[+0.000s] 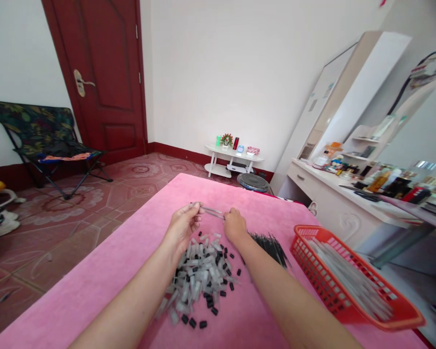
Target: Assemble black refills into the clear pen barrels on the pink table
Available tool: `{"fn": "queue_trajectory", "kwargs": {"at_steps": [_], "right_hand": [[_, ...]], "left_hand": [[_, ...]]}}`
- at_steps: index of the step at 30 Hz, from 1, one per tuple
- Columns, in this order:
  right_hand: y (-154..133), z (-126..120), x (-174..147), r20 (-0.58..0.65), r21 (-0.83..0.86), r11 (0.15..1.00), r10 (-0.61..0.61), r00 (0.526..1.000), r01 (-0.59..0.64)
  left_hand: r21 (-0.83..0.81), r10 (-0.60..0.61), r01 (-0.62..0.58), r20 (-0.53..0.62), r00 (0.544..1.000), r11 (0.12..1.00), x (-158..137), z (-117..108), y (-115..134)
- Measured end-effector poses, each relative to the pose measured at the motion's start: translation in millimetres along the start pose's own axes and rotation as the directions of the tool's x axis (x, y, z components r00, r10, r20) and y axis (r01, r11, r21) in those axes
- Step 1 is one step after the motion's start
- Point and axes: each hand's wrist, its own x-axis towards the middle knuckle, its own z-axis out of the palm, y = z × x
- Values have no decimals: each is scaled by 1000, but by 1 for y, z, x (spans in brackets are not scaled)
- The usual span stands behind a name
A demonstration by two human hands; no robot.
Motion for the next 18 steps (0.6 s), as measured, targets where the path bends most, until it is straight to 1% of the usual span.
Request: {"fn": "queue_trajectory", "kwargs": {"at_steps": [4, 7, 8, 9, 10, 11, 12, 13, 14, 15, 16, 18], "right_hand": [[6, -6, -3, -15, 26, 999, 30, 999, -30], [14, -18, -13, -38, 69, 996, 55, 998, -53], [15, -22, -17, -42, 129, 990, 57, 998, -51], [16, -26, -23, -42, 234, 971, 58, 997, -47], [16, -29, -29, -40, 378, 925, 62, 997, -42], [15, -32, -36, -35, 543, 839, 72, 997, -41], [14, -35, -43, -25, 696, 717, 90, 996, -47], [11, -37, -51, -10, 811, 582, 116, 993, -59], [8, -38, -59, 8, 882, 465, 140, 990, -72], [5, -39, -65, 25, 926, 369, 159, 987, -83], [2, -40, -71, 44, 952, 293, 170, 984, -93], [-3, -41, -80, 83, 976, 185, 162, 983, -113]], "left_hand": [[23, -20, 20, -5, 1000, 1000, -1, 2, -4], [110, -76, 76, -11, 997, 991, -3, 4, -10], [136, -101, 102, -14, 995, 986, -3, 5, -14], [149, -123, 124, -15, 992, 981, -4, 6, -17], [150, -143, 143, -10, 990, 978, -5, 7, -20], [139, -157, 155, 1, 988, 978, -6, 8, -24], [117, -164, 161, 19, 986, 980, -6, 9, -27], [88, -165, 161, 38, 986, 983, -7, 10, -31], [51, -161, 158, 52, 986, 986, -8, 11, -33], [11, -151, 150, 58, 987, 989, -9, 12, -36], [-22, -138, 139, 59, 989, 990, -10, 13, -38], [-54, -117, 121, 58, 991, 991, -11, 14, -41]]}}
